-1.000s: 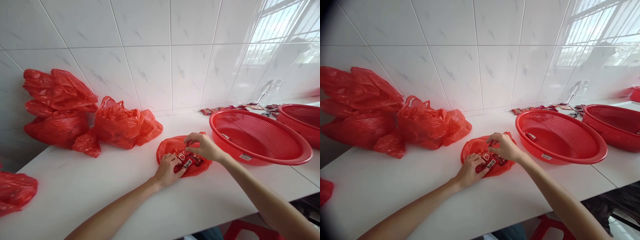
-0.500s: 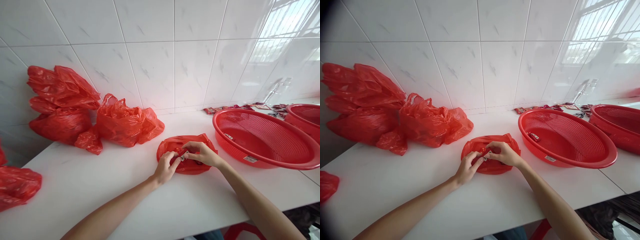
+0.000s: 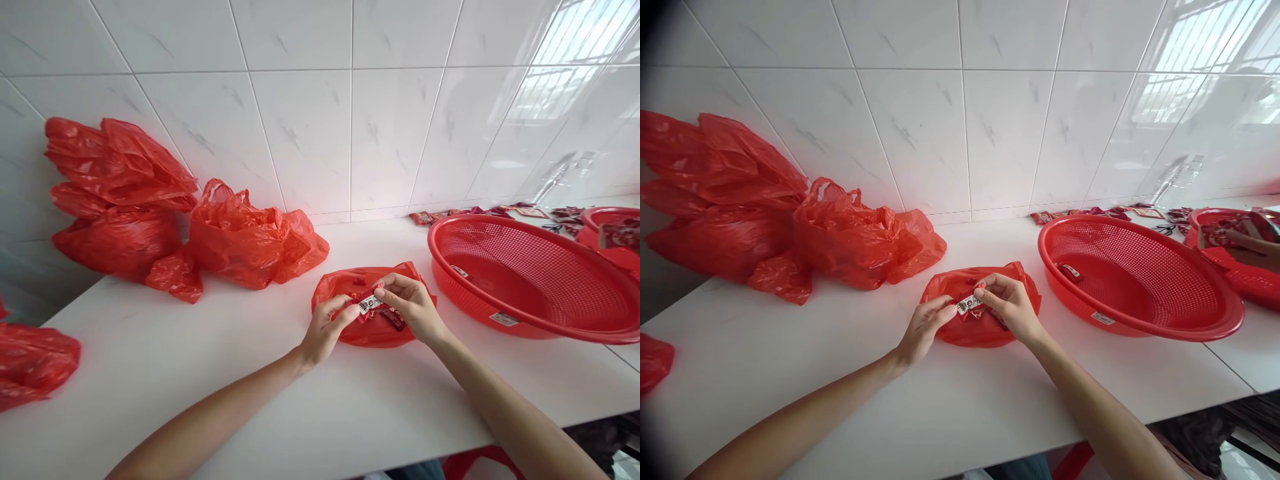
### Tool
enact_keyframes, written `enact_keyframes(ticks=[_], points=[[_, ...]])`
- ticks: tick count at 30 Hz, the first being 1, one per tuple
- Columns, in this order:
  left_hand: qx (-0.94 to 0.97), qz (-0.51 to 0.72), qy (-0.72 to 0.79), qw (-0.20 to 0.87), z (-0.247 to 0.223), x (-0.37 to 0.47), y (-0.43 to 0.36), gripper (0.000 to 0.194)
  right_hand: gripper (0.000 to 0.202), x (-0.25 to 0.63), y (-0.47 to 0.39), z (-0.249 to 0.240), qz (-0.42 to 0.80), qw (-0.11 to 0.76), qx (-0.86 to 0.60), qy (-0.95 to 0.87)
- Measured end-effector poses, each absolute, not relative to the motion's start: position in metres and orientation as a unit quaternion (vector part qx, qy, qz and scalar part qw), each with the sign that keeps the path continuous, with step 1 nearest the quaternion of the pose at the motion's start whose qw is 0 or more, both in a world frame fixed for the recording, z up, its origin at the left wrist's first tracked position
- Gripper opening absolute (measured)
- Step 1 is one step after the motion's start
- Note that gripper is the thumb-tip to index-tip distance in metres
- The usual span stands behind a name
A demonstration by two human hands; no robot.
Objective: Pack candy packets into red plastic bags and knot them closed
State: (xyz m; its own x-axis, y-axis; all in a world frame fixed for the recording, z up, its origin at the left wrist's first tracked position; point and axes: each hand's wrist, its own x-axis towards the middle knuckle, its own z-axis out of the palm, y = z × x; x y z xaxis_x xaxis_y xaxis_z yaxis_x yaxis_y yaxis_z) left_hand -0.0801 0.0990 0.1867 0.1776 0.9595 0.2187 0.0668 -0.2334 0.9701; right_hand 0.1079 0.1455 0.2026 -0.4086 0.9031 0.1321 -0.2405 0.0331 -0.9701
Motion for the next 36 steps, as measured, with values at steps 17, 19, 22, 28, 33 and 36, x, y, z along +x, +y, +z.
enact_keyframes(ticks=[17,19,22,28,33,36], points=[[0.620,0.471,0.375,0.503,0.196,-0.079,0.096,0.036,0.030,0.110,0.142,0.212,0.697,0.434,-0.265,-0.505],[0.602,0.493,0.378,0.502,0.195,-0.077,0.096,0.039,0.029,0.110,0.141,0.210,0.684,0.428,-0.260,-0.530],[0.594,0.495,0.383,0.505,0.195,-0.075,0.096,0.037,0.027,0.109,0.138,0.207,0.662,0.426,-0.257,-0.561],[0.630,0.438,0.387,0.511,0.196,-0.083,0.101,0.025,0.037,0.109,0.135,0.211,0.596,0.447,-0.313,-0.589],[0.617,0.452,0.407,0.499,0.205,-0.089,0.110,0.029,0.039,0.110,0.133,0.213,0.480,0.409,-0.329,-0.703],[0.620,0.463,0.414,0.479,0.211,-0.088,0.111,0.030,0.033,0.109,0.131,0.211,0.478,0.397,-0.312,-0.719]])
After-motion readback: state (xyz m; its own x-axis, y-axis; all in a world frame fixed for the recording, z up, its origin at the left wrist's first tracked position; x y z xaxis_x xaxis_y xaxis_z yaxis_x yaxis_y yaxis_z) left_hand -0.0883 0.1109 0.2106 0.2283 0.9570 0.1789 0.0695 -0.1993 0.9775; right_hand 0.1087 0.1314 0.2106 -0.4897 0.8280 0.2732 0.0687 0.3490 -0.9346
